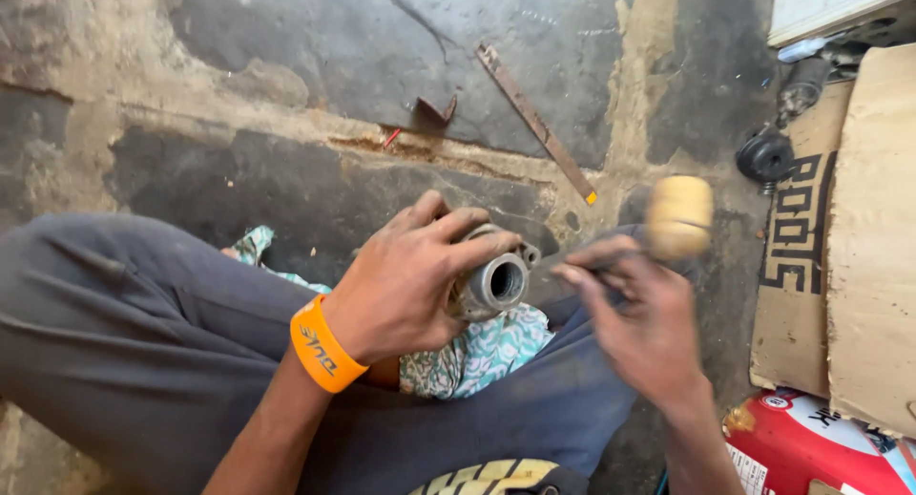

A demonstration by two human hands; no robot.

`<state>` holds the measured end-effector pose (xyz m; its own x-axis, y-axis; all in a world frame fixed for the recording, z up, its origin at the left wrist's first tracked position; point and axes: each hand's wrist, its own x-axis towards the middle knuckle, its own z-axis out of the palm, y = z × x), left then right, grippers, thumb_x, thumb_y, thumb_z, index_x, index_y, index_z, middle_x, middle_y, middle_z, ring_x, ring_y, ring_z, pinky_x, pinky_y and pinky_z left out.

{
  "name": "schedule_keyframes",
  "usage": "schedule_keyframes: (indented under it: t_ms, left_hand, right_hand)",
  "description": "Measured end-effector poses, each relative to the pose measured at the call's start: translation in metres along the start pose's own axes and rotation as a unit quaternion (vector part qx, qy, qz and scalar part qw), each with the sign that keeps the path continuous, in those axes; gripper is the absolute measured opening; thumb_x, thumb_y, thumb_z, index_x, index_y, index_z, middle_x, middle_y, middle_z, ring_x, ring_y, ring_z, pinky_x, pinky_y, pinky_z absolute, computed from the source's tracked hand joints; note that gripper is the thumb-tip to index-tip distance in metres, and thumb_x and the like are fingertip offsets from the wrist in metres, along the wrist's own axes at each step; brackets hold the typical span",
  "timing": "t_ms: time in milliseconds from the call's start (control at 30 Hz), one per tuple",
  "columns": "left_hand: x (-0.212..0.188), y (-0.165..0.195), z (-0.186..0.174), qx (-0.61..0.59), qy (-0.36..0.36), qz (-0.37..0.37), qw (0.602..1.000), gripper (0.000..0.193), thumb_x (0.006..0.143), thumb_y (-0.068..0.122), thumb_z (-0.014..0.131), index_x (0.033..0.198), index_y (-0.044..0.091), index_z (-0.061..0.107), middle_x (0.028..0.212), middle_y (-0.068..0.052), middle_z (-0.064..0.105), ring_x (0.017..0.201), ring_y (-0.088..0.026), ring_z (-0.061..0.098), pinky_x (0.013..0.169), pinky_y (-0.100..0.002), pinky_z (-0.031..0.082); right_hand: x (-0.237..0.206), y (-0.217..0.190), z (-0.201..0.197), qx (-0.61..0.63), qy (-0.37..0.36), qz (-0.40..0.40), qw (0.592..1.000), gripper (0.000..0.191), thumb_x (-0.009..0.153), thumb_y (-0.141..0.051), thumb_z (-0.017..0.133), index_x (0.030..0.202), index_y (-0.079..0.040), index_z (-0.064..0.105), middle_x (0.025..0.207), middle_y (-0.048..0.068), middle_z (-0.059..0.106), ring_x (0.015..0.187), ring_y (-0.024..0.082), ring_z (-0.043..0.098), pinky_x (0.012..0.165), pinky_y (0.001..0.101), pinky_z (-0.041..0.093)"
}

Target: The person sits on the floor and uses a wooden mallet and a metal punch to tap a cylindrical metal part. They repeatedly reposition the punch and strike it to adjust or remove a component within the part.

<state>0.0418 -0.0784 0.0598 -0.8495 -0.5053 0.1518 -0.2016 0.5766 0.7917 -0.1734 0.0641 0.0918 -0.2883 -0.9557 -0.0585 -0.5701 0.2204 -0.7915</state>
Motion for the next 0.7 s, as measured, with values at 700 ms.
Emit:
schedule_keyframes:
  t_ms: [700]
  left_hand:
    - [0.001,0.007,0.007,0.035,-0.009,-0.025,0.999,0.076,0.058,0.003,0.072,0.133,0.016,0.064,0.128,-0.01,0.064,0.112,-0.035,0.056,0.095,-0.048,0.05]
  right_hand:
    - [0.02,-0.015,0.014,-0.138,-0.045,-0.032,0.989,0.013,0.091,-0.001,0.067,0.102,0.003,0.065,0.086,0.014,0.075,0.08,0.019,0.075,0.069,0.0323,0.059]
